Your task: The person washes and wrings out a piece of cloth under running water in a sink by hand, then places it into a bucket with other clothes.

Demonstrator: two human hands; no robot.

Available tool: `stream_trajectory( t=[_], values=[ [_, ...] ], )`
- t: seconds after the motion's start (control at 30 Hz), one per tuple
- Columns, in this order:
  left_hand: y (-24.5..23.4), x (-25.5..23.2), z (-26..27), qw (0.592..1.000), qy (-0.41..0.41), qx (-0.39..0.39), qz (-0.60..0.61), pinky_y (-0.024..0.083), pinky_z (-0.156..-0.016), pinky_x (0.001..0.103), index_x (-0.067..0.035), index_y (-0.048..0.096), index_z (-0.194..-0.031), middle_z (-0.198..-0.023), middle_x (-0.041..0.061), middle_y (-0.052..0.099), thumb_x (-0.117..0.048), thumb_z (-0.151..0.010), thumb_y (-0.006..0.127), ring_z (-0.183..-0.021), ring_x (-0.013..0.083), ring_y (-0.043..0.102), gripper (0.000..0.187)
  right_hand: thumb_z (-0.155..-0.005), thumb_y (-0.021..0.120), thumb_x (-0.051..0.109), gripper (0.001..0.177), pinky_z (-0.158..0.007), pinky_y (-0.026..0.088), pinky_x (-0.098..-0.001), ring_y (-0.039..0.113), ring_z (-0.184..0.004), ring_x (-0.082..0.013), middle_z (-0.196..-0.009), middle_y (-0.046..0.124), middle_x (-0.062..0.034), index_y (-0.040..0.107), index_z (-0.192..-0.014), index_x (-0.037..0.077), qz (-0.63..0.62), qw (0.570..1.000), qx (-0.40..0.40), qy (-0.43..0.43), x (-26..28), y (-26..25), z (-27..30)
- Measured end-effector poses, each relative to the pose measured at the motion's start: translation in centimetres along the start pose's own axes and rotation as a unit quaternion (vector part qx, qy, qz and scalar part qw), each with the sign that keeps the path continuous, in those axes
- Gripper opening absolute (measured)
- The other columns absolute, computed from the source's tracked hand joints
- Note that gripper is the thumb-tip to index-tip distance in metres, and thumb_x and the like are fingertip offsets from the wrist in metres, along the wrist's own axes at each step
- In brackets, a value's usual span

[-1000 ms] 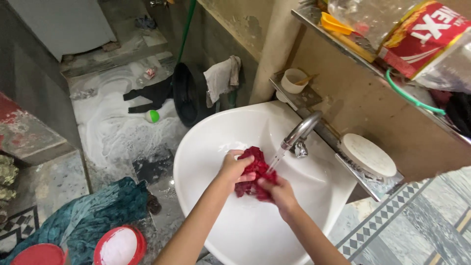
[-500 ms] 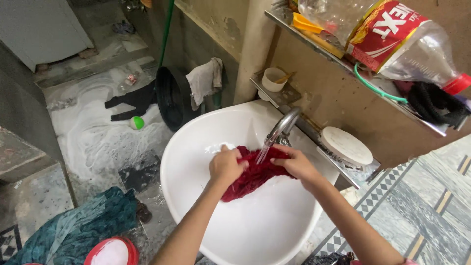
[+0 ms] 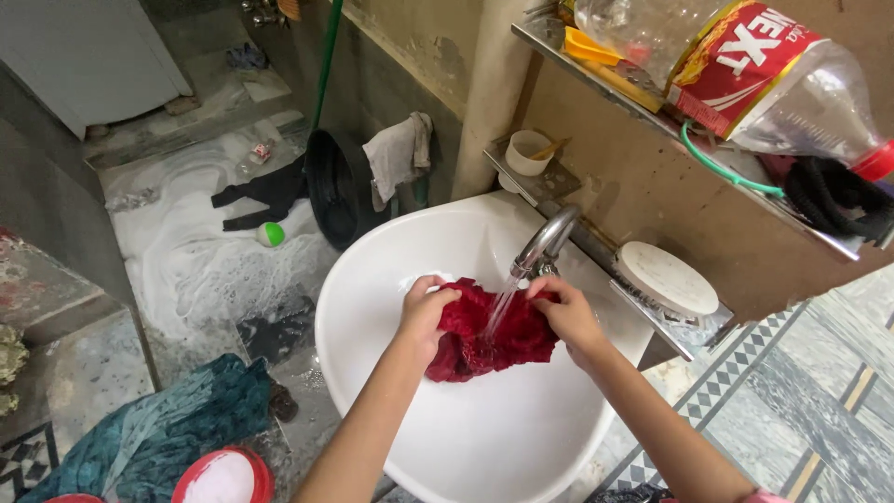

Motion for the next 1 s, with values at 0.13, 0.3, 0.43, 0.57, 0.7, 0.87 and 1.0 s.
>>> stream_trajectory(
  t=[0.13,0.3,0.43,0.57,0.7,0.87,1.0],
  values=[
    [-0.5,0.4,-1.8,0.972,0.191,0.075,-0.117,0.046,-0.078,0.038,-0.001,0.067,-0.091,-0.091,0.008,0.062,0.005,-0.087,0.061,-0.089,0.0242,0.054,0.009,-0.083,0.062,-0.004,0.022,-0.079,0.053,-0.0317,0.065,-0.095,-0.0188,-0.113,0.063,-0.0058,0.077,-0.084,0.012,0.206,0.956,0.073,-0.194,-1.8,-0.7,-1.0],
    [-1.6,0.6,-1.4,0.598,0.291,-0.095,-0.740,0.058,-0.077,0.039,-0.005,0.071,-0.082,-0.118,0.013,0.059,-0.001,-0.081,0.071,-0.110,0.0352,0.056,0.004,-0.079,0.075,0.012,0.058,-0.093,0.055,-0.0399,0.063,-0.117,-0.0319,-0.143,0.046,-0.0120,0.059,-0.131,0.030,0.639,0.766,0.020,-0.063,0.2,-1.1,0.2],
    [0.0,1.1,-1.9,0.566,0.305,-0.161,-0.749,0.061,-0.076,0.041,-0.004,0.061,-0.123,-0.130,0.017,0.050,-0.004,-0.079,0.074,-0.110,0.0414,0.061,0.046,-0.080,0.076,0.013,0.095,-0.090,0.059,-0.0416,0.065,-0.114,-0.0349,-0.158,0.030,-0.0203,0.025,-0.158,0.035,0.702,0.702,0.111,0.057,1.3,0.4,0.6],
    [-0.1,0.0,-0.6,0.742,0.170,-0.050,-0.647,0.062,-0.075,0.043,-0.017,0.047,-0.136,-0.130,0.019,0.055,0.000,-0.083,0.067,-0.090,0.0369,0.071,0.059,-0.082,0.075,0.014,0.094,-0.093,0.057,-0.0415,0.068,-0.111,-0.0338,-0.128,0.064,-0.0184,0.028,-0.161,0.030,0.631,0.754,0.184,-0.005,0.0,-0.2,-0.2],
    [3.9,-0.1,1.5,0.885,0.101,0.055,-0.451,0.064,-0.062,0.038,-0.018,0.047,-0.131,-0.118,0.015,0.068,-0.002,-0.082,0.069,-0.082,0.0325,0.076,0.056,-0.083,0.068,0.006,0.056,-0.081,0.066,-0.0436,0.078,-0.097,-0.0313,-0.114,0.077,-0.0184,0.063,-0.139,0.005,0.124,0.979,0.163,0.010,0.5,0.8,-0.4],
    [6.5,-1.0,3.6,0.849,0.204,0.099,-0.476,0.062,-0.062,0.040,-0.014,0.042,-0.132,-0.113,0.016,0.068,-0.001,-0.081,0.068,-0.080,0.0308,0.074,0.059,-0.071,0.074,-0.002,0.103,-0.091,0.055,-0.0341,0.063,-0.109,-0.0156,-0.127,0.059,0.0006,0.024,-0.158,0.022,0.044,0.981,0.191,-0.009,3.2,4.0,1.4],
    [4.9,-0.9,3.3,0.874,0.244,0.166,-0.387,0.062,-0.069,0.039,-0.014,0.039,-0.137,-0.114,0.016,0.063,-0.006,-0.084,0.074,-0.083,0.0252,0.071,0.064,-0.074,0.077,0.000,0.067,-0.094,0.052,-0.0306,0.064,-0.107,-0.0136,-0.114,0.068,-0.0051,0.051,-0.135,0.011,0.066,0.965,0.251,0.027,3.1,4.8,2.4]
  ],
)
Point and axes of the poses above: each hand's wrist, its own z-axis away from the middle knuckle, its own y-axis out of the palm, x = y × z, the point moved 3 cm from there along -z, towards the middle knuckle
